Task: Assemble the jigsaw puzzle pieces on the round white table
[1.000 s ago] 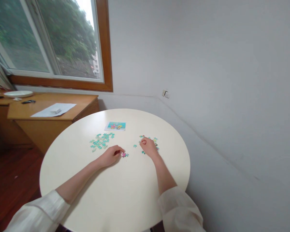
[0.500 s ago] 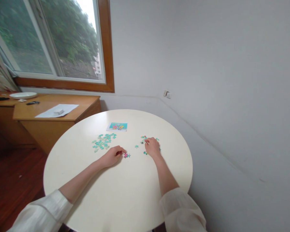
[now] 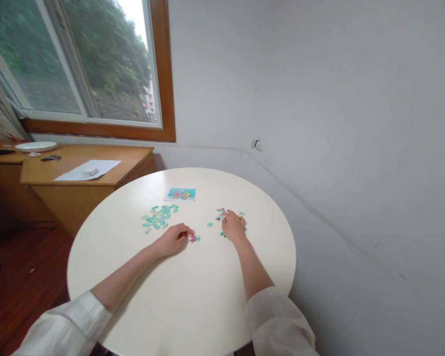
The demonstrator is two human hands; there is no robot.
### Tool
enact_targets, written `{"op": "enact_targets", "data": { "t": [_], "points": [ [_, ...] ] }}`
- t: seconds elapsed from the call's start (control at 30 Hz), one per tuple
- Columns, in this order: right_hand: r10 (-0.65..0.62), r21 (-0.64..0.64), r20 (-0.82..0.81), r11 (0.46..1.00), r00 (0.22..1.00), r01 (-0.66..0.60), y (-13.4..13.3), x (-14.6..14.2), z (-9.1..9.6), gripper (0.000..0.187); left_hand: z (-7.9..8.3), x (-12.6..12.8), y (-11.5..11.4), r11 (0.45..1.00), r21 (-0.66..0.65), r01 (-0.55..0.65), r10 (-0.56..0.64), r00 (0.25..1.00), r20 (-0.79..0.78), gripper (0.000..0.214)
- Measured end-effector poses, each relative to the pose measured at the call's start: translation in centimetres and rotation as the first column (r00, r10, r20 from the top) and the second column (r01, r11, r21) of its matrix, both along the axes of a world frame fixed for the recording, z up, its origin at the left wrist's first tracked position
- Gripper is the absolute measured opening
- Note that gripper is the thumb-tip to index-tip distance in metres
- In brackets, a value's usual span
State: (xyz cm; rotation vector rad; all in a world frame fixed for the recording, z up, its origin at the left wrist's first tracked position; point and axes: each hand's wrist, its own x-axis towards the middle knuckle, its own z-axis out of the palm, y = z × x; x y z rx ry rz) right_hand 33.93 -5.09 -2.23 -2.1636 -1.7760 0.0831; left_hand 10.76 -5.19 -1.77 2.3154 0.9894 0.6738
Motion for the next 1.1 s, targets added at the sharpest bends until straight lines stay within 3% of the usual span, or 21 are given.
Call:
{"op": "enact_targets", "data": {
  "t": [0.3,0.6,1.1],
  "points": [
    [0.066,-0.043,0.021,0.997,0.998,-0.065,-0.1,-0.6,-0.1,0.038,0.2,0.1,-0.2,1.000,-0.003,-0.008,0.008,1.000,-0.005,0.036],
    [0.151,0.034,-0.062,0.988,0.987,-0.149,0.3,-0.5,-0.8,0.032,-0.2,0.1,0.0,1.000,0.000,-0.002,0.002,1.000,0.000,0.036],
    [0.388,0.147,-0.172,0.919,0.906,-0.366,0.0,-1.7,-0.7,0.026,-0.2,0.0,0.2,1.000,0.024,0.001,0.000,1.000,-0.010,0.035]
  ]
}}
